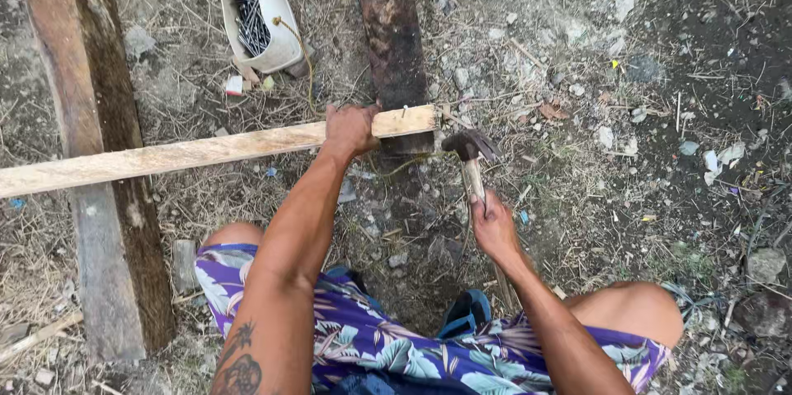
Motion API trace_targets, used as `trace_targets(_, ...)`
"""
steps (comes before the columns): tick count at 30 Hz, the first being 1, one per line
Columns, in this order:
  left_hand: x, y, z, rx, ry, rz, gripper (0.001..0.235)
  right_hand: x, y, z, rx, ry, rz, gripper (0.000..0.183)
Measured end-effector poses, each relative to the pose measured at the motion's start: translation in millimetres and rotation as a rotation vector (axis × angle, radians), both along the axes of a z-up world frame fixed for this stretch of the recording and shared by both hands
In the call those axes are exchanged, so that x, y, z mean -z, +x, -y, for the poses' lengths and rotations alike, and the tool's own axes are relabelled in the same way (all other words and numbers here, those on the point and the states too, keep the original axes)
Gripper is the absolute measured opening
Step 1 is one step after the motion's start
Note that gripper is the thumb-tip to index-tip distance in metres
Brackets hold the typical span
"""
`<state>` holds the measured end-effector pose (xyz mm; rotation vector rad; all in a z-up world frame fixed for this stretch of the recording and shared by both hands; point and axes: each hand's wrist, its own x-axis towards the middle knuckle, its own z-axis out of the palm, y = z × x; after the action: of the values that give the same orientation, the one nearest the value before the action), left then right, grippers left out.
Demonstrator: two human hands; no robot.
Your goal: The person positions a long wooden plank across two vertical supports and hammers nails to secure it. They repeat this process for a second plank, using a hammer and nails from a nearby container.
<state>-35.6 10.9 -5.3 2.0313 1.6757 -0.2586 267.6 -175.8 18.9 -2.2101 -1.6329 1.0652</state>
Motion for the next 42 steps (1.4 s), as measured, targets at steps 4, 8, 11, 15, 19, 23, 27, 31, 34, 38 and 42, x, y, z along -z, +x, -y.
trace_targets(4, 2, 0, 1, 0.015, -0.02, -0.036, 0.073, -10, -5, -4, 0.05, -0.092, -0.041, 0.026)
trace_targets(8, -5, 3, 16, 0.068, -0.047, -0.08, 0.07, -17, -10, -9, 0.021, -0.016, -0.021, 0.026)
trace_targets(11, -11, 1, 26, 0.037, -0.005, -0.016, 0.075, -16, -10, -10, -0.002, 0.045, -0.034, 0.026)
trace_targets(15, -15, 2, 22, 0.047, -0.031, -0.038, 0.076, -12, -5, -14, 0.033, 0.01, -0.063, 0.028)
trace_targets(19, -13, 0, 17, 0.034, 0.002, -0.014, 0.076, -11, -2, -16, 0.034, 0.032, -0.096, 0.029)
trace_targets(23, -8, 1, 21, 0.06, -0.006, -0.052, 0.072, -16, 1, -17, 0.077, -0.032, -0.118, 0.026)
trace_targets(27, -6, 3, 20, 0.075, -0.012, -0.082, 0.077, -27, -3, -25, 0.114, -0.071, -0.128, 0.027)
trace_targets(31, -2, 6, 26, 0.101, 0.008, -0.136, 0.082, -56, -10, -32, 0.151, -0.056, -0.291, 0.025)
trace_targets(34, 2, 4, 32, 0.1, 0.043, -0.118, 0.078, -97, -16, -40, 0.085, 0.127, -0.364, 0.023)
trace_targets(38, 9, 1, 33, 0.124, 0.102, -0.097, 0.077, -164, -20, -50, -0.083, 0.442, -0.416, 0.021)
trace_targets(42, 11, 1, 29, 0.126, 0.049, -0.112, 0.084, -199, -20, -46, -0.185, 0.832, -0.386, 0.026)
